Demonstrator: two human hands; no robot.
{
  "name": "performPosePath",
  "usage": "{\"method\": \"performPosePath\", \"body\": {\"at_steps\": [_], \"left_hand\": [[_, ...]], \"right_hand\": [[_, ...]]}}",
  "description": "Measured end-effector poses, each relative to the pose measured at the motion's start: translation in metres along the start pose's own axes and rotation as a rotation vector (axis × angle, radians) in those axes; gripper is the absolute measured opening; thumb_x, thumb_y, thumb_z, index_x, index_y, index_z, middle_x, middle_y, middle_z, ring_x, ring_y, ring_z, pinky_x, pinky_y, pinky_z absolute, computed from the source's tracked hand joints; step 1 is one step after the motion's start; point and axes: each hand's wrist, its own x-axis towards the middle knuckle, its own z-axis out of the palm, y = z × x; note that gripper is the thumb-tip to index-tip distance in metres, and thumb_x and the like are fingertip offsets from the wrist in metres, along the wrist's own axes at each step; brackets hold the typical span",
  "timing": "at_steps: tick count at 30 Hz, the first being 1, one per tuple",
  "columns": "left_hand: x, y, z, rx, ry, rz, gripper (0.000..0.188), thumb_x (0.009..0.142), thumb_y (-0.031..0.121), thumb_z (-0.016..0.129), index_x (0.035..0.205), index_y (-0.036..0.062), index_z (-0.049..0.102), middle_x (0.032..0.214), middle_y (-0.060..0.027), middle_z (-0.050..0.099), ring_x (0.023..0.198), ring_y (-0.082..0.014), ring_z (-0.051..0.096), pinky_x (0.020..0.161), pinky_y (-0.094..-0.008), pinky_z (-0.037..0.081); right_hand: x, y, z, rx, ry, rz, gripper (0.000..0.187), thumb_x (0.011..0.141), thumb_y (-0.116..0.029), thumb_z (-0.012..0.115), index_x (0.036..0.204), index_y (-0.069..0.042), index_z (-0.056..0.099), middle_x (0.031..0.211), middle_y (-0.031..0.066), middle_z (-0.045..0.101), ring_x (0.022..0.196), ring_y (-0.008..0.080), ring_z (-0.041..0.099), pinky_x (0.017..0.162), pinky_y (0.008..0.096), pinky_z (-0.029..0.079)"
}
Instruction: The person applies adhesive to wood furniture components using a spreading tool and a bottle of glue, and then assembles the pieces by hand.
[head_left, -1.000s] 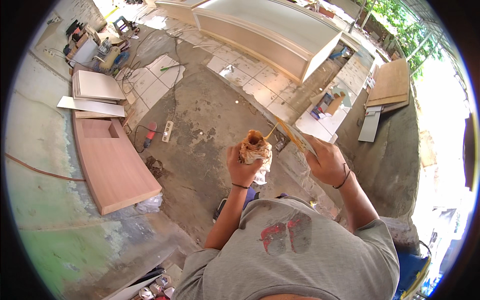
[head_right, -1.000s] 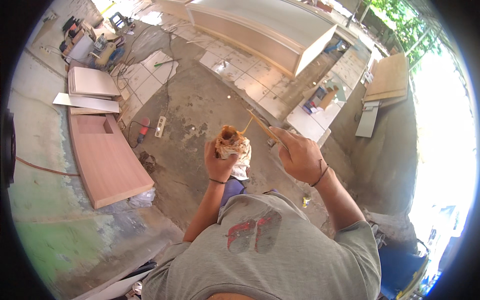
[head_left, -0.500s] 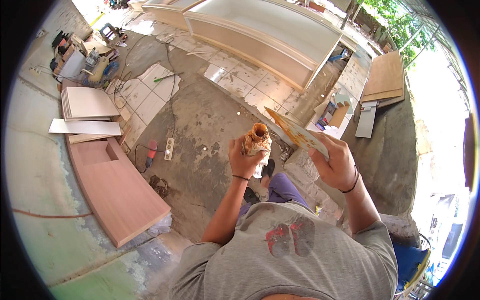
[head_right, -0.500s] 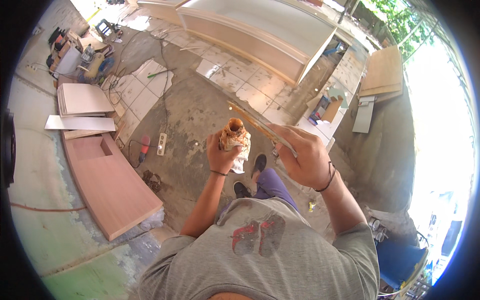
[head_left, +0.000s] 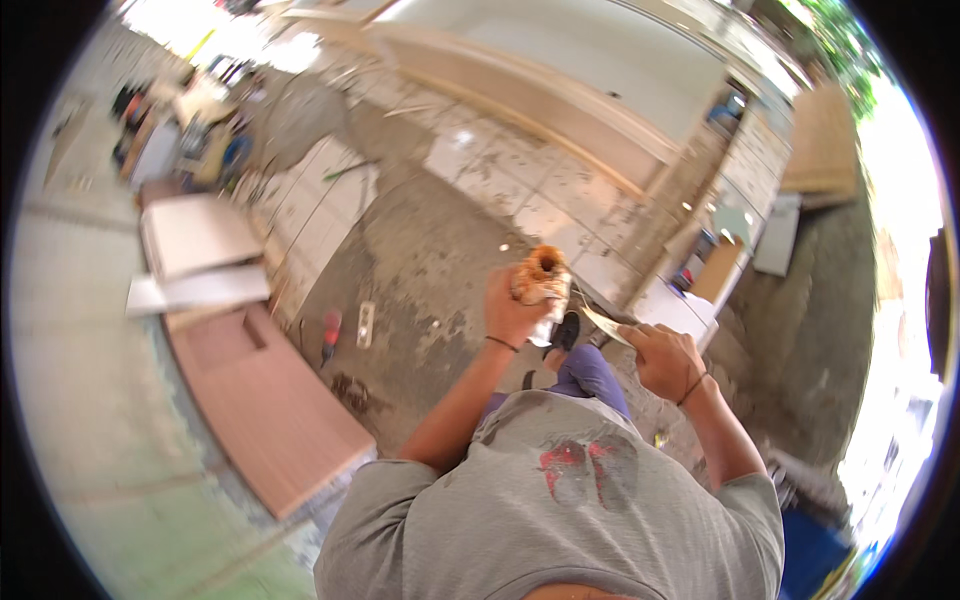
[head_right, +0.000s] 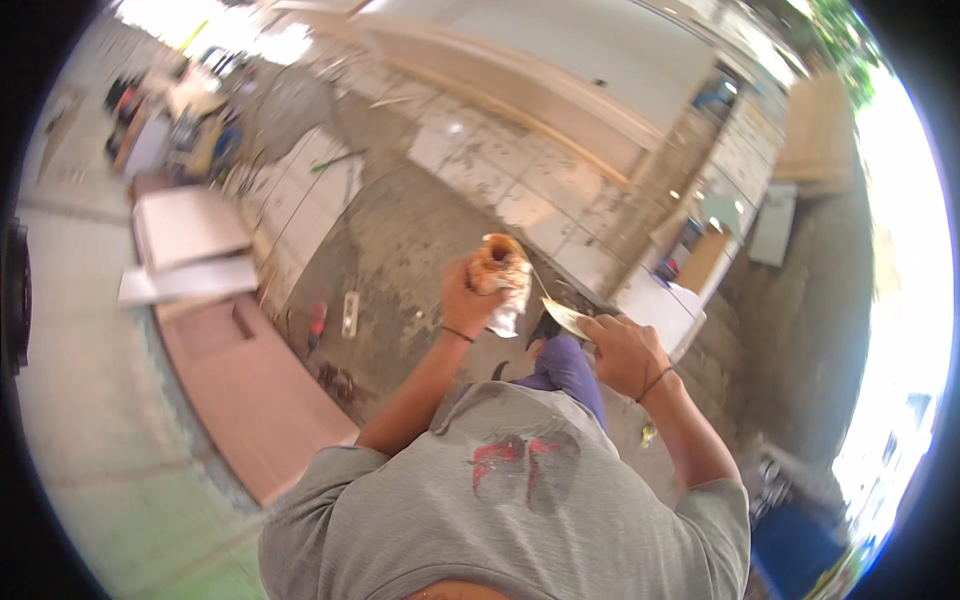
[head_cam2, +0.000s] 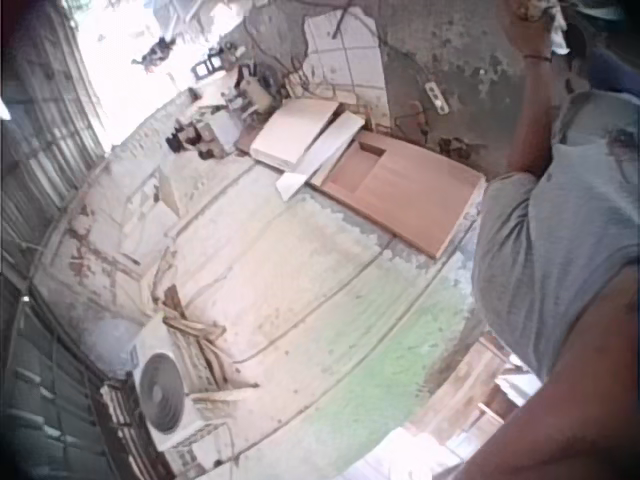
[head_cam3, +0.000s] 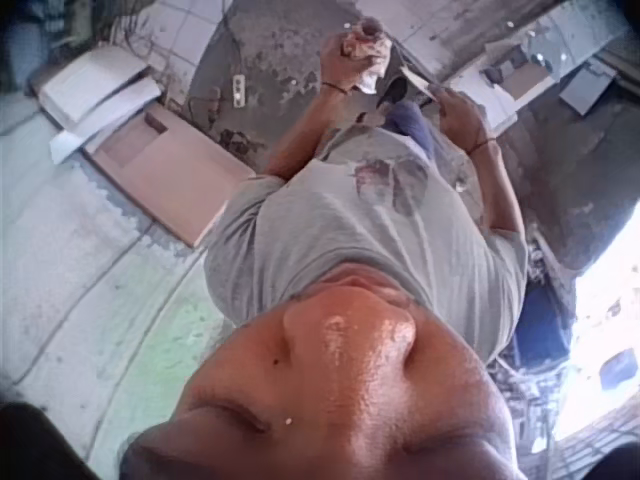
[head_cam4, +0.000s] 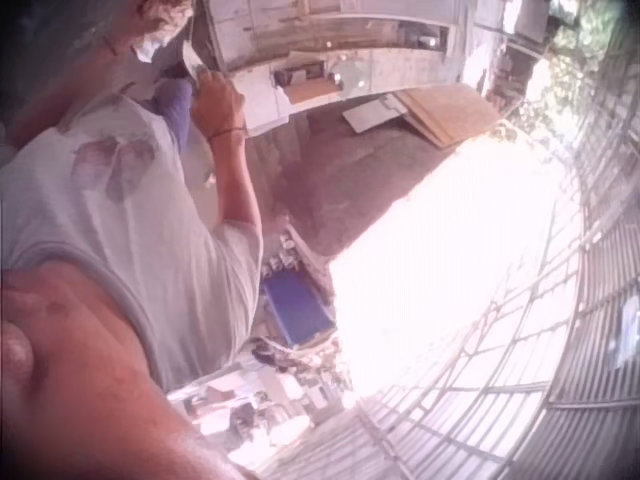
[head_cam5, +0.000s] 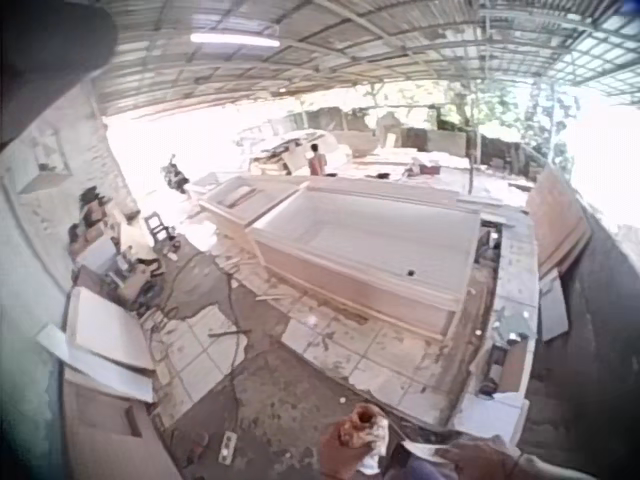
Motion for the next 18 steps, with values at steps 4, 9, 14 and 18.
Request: {"method": "performPosePath", "body": {"at_steps": [4,9,14,18], "left_hand": [[0.048,-0.026,0.027,0.001,0.005,0.027,0.054,0.054,0.020,0.081,0.101,0.0051,0.058,0.088,-0.0109,0.056,0.086,-0.0291,0.055,0.074,-0.0396,0.046],[0.098,-0.051,0.074,-0.224,0.048,-0.093,0.056,0.060,0.020,0.081,0.106,0.0039,0.055,0.092,-0.0115,0.056,0.093,-0.0274,0.056,0.078,-0.0364,0.047],[0.153,-0.153,0.114,0.214,-0.061,-0.118,0.054,0.061,0.027,0.080,0.104,0.0029,0.058,0.099,-0.0115,0.063,0.088,-0.0243,0.061,0.078,-0.0351,0.047],[0.195,-0.239,0.158,0.383,-0.031,-0.178,0.056,0.060,0.028,0.080,0.107,0.0050,0.058,0.102,-0.0107,0.064,0.090,-0.0255,0.062,0.080,-0.0358,0.047]], "right_hand": [[0.014,0.053,-0.010,0.247,0.212,0.227,0.026,0.078,-0.010,0.049,0.103,-0.005,0.055,0.089,0.0191,0.061,0.082,0.0374,0.058,0.073,0.0438,0.045],[0.014,0.096,-0.003,0.401,0.423,0.420,0.025,0.080,-0.014,0.052,0.103,-0.004,0.055,0.086,0.0203,0.062,0.081,0.0386,0.059,0.071,0.0439,0.046],[0.046,0.140,0.098,0.769,0.671,0.678,0.032,0.081,-0.014,0.057,0.109,0.000,0.053,0.086,0.0262,0.061,0.083,0.0397,0.061,0.071,0.0409,0.048],[0.057,0.146,0.169,0.979,0.648,0.823,0.024,0.080,-0.011,0.057,0.102,0.000,0.053,0.083,0.0269,0.060,0.081,0.0425,0.058,0.066,0.0428,0.047]]}}
